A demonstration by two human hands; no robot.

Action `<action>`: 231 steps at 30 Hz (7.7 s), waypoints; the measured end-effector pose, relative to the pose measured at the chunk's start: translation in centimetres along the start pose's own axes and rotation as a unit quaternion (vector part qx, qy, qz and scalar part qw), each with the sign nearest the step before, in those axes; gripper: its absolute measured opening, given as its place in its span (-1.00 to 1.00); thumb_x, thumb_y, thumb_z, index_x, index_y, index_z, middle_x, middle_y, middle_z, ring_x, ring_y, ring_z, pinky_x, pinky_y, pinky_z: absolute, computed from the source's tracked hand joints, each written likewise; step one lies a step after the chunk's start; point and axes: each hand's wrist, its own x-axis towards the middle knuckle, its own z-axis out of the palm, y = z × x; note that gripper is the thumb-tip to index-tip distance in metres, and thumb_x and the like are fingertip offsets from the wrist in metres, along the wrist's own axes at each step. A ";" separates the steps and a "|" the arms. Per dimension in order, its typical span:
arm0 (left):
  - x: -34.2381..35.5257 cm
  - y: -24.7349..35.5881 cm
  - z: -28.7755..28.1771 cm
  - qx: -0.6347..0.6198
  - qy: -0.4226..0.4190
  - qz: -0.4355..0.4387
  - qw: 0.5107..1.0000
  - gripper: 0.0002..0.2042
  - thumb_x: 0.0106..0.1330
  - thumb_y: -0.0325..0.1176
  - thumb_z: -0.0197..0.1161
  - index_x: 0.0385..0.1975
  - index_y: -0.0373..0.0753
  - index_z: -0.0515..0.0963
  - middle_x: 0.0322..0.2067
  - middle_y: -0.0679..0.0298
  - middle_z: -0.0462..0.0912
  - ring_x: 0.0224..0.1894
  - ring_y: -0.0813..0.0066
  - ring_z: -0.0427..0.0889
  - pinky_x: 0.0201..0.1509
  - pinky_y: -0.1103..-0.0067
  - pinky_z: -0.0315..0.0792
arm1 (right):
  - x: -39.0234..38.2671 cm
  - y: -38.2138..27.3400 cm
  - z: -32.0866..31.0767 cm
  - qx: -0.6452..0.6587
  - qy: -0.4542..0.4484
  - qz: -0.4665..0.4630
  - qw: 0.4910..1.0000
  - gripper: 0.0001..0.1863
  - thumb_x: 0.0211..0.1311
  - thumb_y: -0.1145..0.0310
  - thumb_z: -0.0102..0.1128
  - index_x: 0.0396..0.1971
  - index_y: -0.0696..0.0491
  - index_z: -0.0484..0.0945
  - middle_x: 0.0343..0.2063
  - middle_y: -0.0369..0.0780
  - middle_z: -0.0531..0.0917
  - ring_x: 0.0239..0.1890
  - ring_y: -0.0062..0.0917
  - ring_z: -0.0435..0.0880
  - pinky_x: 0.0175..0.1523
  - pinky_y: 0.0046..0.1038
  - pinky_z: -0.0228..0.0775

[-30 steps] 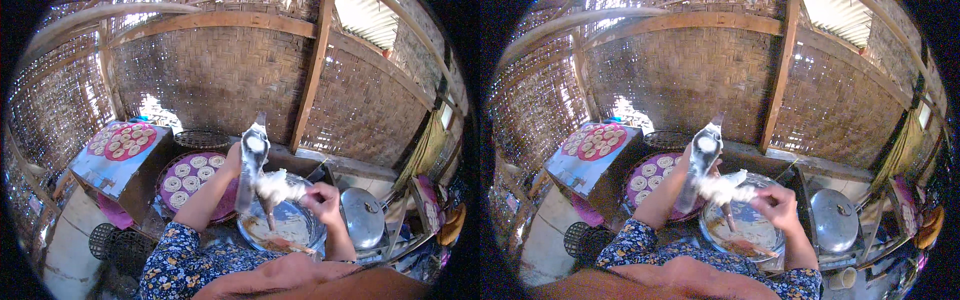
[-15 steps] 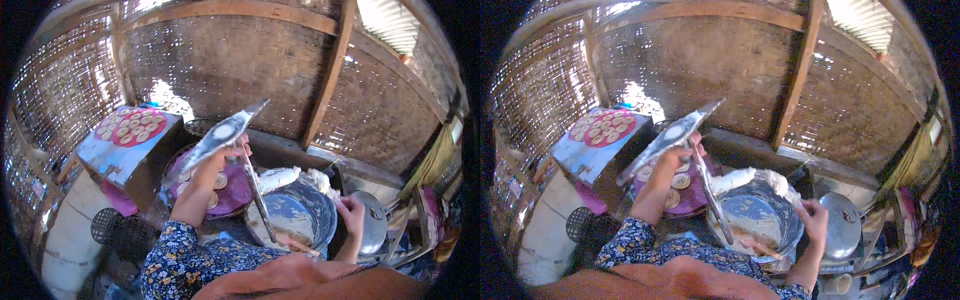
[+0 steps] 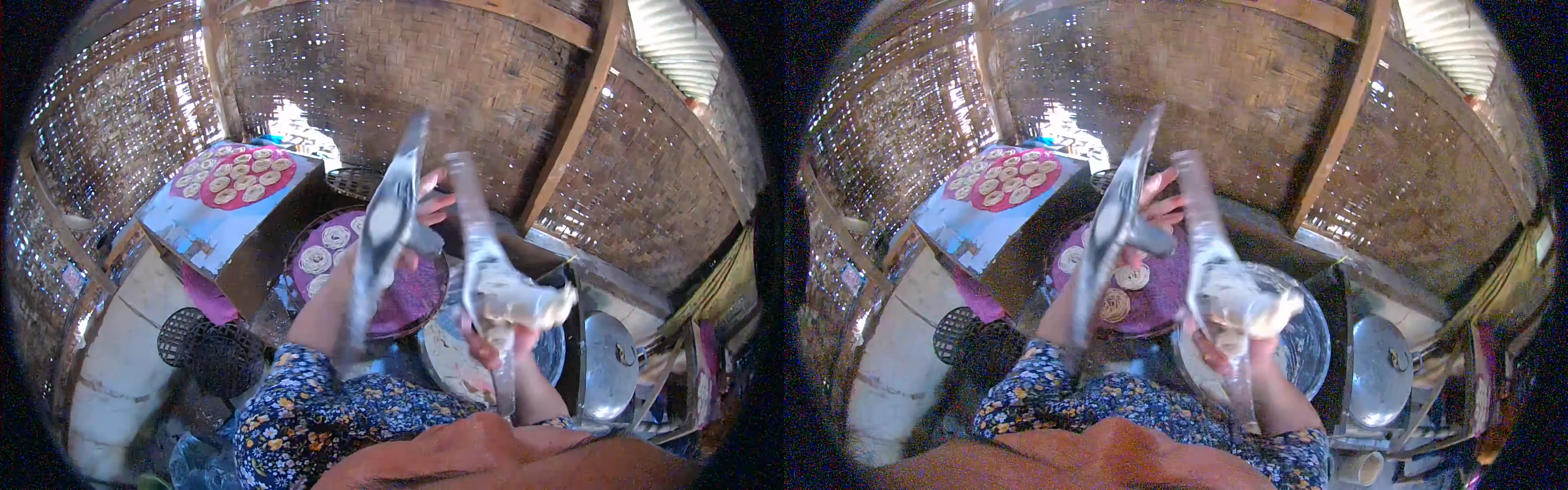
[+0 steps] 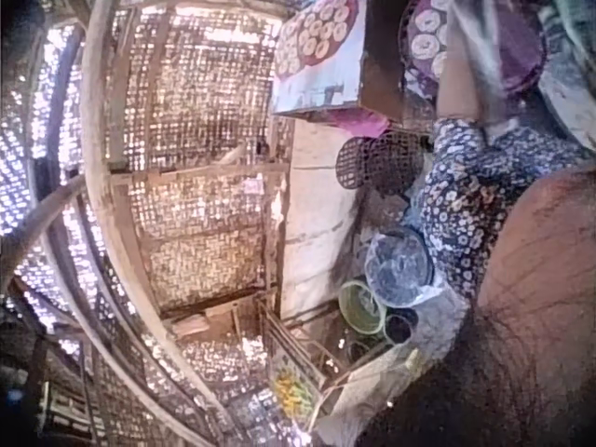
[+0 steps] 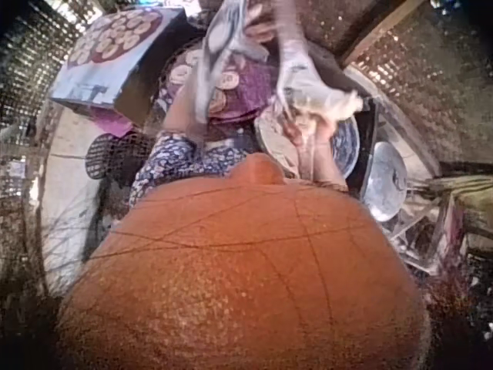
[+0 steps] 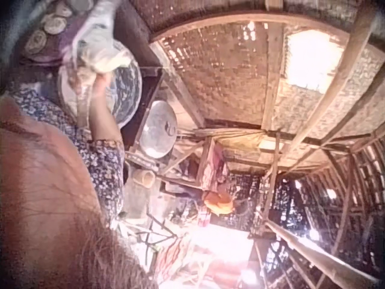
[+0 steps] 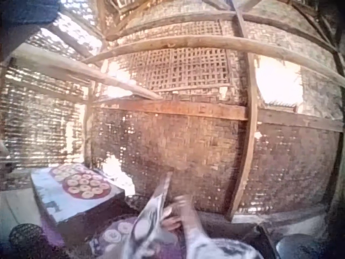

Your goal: The person is using a wooden tool to extrude a white paste onto a circular tray to form spiral-shaped snacks, then moves the full tray to a side table and refills the tool with more paste using a spatula.

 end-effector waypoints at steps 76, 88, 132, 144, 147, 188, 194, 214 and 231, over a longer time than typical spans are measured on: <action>0.9 5.7 -1.4 -0.434 -0.016 0.044 0.900 -0.01 -0.26 -0.27 0.32 0.21 0.03 -0.22 0.16 0.10 0.02 0.10 0.13 0.20 0.07 0.30 0.20 | -3.7 -2.4 -7.4 -0.256 0.244 0.310 0.883 -0.03 -0.49 0.16 0.37 0.06 0.19 0.13 -0.05 -0.17 0.38 -0.02 -0.39 0.34 0.10 -0.39 0.08; -5.4 1.2 -7.0 -0.321 0.259 -0.038 0.910 -0.45 -0.06 -0.47 0.13 0.04 -0.11 0.20 -0.10 0.09 0.41 0.02 0.10 0.34 0.11 0.25 0.17 | 1.4 -3.2 -8.6 -0.334 0.229 0.379 0.832 -0.05 -0.55 0.19 0.36 0.03 0.21 0.18 -0.05 -0.16 0.39 -0.01 -0.36 0.35 0.10 -0.37 0.08; -5.4 7.0 -3.6 -0.353 0.111 0.146 0.917 -0.47 0.14 0.21 -0.27 -0.16 -0.12 0.29 -0.25 -0.05 0.43 -0.17 -0.09 0.42 -0.15 0.15 0.32 | 1.2 -4.4 -5.4 -0.431 0.011 0.320 0.843 0.17 -0.88 0.37 0.42 0.06 0.23 0.07 -0.13 -0.15 0.41 -0.12 -0.36 0.43 -0.01 -0.39 0.24; -14.2 -1.7 -1.5 -0.145 0.228 -0.507 0.819 -0.52 0.19 0.07 -0.13 -0.17 -0.26 0.37 -0.21 0.05 0.44 -0.09 0.24 0.40 -0.01 0.40 0.23 | 1.1 -3.0 -4.6 -0.487 0.123 0.271 0.821 -0.15 -0.68 -0.07 0.31 -0.27 0.24 0.45 -0.38 -0.16 0.56 -0.32 -0.48 0.53 -0.18 -0.52 0.29; -15.9 -2.6 -0.7 -0.044 0.153 -0.580 0.799 -0.54 0.19 0.04 -0.12 -0.23 -0.26 0.42 -0.19 0.06 0.43 -0.10 0.25 0.38 -0.01 0.40 0.22 | 1.4 -3.5 -5.0 -0.502 0.083 0.293 0.809 -0.18 -0.67 -0.04 0.32 -0.29 0.24 0.46 -0.36 -0.18 0.56 -0.31 -0.50 0.51 -0.16 -0.52 0.28; -6.5 -5.5 -9.5 -0.372 0.236 -0.055 0.896 -0.59 0.07 0.20 -0.09 -0.45 -0.02 0.44 -0.47 0.39 0.42 -0.31 0.36 0.42 -0.10 0.35 0.28 | 1.9 -3.6 -9.3 -0.445 0.177 0.335 0.811 -0.21 -0.22 -0.22 0.11 -0.14 0.21 0.39 -0.24 -0.21 0.52 -0.18 -0.47 0.44 -0.07 -0.44 0.23; -4.4 -5.2 -7.0 -0.393 0.225 0.013 0.892 -0.62 0.07 0.16 -0.03 -0.51 -0.04 0.44 -0.49 0.36 0.46 -0.32 0.32 0.46 -0.09 0.27 0.27 | 0.6 -6.9 -6.4 -0.449 0.212 0.328 0.803 -0.24 -0.29 -0.14 0.17 -0.20 0.24 0.42 -0.41 -0.28 0.55 -0.29 -0.54 0.48 -0.15 -0.53 0.28; -1.8 1.0 -9.9 -0.378 0.019 0.058 0.924 -0.59 0.13 0.14 -0.08 -0.44 -0.10 0.42 -0.42 0.32 0.44 -0.30 0.39 0.37 -0.04 0.31 0.18 | 3.3 -6.9 -3.5 -0.580 0.171 0.263 0.752 -0.30 -0.37 0.01 0.29 -0.23 0.25 0.45 -0.34 -0.18 0.57 -0.26 -0.55 0.49 -0.11 -0.48 0.27; -5.8 -6.4 -3.9 -0.320 0.186 -0.417 0.830 -0.34 0.15 0.22 -0.30 -0.14 -0.32 0.35 -0.22 0.17 0.48 -0.16 0.26 0.43 -0.02 0.43 0.24 | -0.9 -6.3 -4.6 -0.557 0.173 0.248 0.773 -0.22 -0.35 -0.01 0.28 -0.14 0.27 0.39 -0.25 -0.11 0.54 -0.18 -0.49 0.50 -0.05 -0.49 0.25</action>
